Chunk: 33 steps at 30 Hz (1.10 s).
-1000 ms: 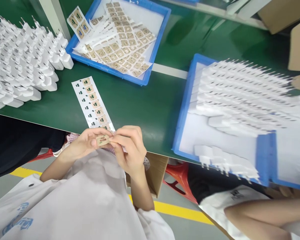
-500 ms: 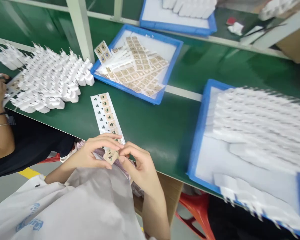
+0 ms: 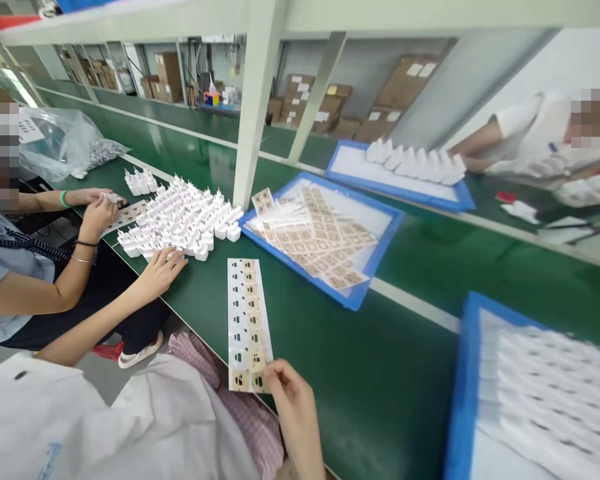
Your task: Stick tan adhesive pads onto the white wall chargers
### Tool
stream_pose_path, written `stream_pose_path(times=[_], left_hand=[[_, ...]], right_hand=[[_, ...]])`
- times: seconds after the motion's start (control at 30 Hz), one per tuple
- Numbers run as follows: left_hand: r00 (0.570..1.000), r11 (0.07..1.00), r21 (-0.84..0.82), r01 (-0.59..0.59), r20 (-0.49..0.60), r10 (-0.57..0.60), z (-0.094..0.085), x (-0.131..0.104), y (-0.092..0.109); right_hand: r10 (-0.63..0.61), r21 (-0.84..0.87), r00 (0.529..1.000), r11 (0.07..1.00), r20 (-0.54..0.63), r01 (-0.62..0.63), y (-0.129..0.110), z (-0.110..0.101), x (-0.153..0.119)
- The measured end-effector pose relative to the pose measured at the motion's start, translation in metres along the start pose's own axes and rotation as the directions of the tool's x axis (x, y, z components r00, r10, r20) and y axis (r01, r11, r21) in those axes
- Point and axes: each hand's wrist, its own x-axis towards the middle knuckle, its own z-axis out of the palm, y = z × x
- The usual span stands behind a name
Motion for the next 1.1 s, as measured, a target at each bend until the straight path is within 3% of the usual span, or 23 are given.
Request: stream_pose_path(times=[0.1, 0.23, 0.37, 0.47, 0.57, 0.67, 0.77, 0.83, 0.93, 1.0, 1.1], left_hand=[[0.999, 0.999, 0.003, -0.035, 0.008, 0.035, 0.006, 0.006, -0.023], [0.996, 0.994, -0.06, -0.091, 0.008, 0.092, 0.007, 0.018, -0.031], [0.994, 0.973, -0.204, -0.109, -0.039, 0.103, -0.007, 0.025, -0.037], [0.992, 0.932, -0.355, -0.076, -0.125, 0.034, -0.021, 0.015, -0.03], [0.963, 0.839, -0.543, -0.041, -0.245, -0.111, -0.024, -0.008, 0.006], [0.903, 0.677, -0.731, -0.084, -0.343, -0.258, -0.016, -0.038, 0.072], [0.875, 0.496, -0.847, -0.19, -0.375, -0.306, -0.022, -0.067, 0.14], [0.884, 0.393, -0.885, -0.248, -0.373, -0.283, -0.041, -0.083, 0.172], [0.902, 0.251, -0.906, -0.34, -0.39, -0.185, -0.079, -0.098, 0.197], [0.886, 0.196, -0.885, -0.423, -0.449, -0.114, -0.099, -0.103, 0.204], [0.875, 0.14, -0.874, -0.465, -0.478, -0.076, -0.109, -0.105, 0.207]], right_hand=[[0.018, 0.002, 0.996, 1.0, -0.089, -0.018, 0.014, 0.004, 0.005], [-0.007, 0.042, 0.984, 0.999, -0.179, 0.015, 0.026, 0.013, 0.009], [-0.075, 0.09, 0.979, 0.992, -0.188, 0.093, 0.029, 0.015, 0.008], [-0.134, 0.142, 0.976, 0.977, -0.172, 0.159, 0.027, 0.016, 0.007], [-0.19, 0.211, 0.959, 0.949, -0.212, 0.234, 0.022, 0.02, 0.005], [-0.246, 0.23, 0.927, 0.921, -0.285, 0.315, 0.015, 0.021, -0.003], [-0.299, 0.237, 0.9, 0.894, -0.317, 0.381, 0.0, 0.018, -0.029], [-0.335, 0.251, 0.889, 0.873, -0.313, 0.417, -0.015, 0.018, -0.057], [-0.43, 0.357, 0.857, 0.782, -0.284, 0.511, -0.042, 0.031, -0.103], [-0.504, 0.446, 0.819, 0.688, -0.274, 0.572, -0.056, 0.046, -0.127], [-0.551, 0.486, 0.771, 0.603, -0.319, 0.632, -0.067, 0.068, -0.142]])
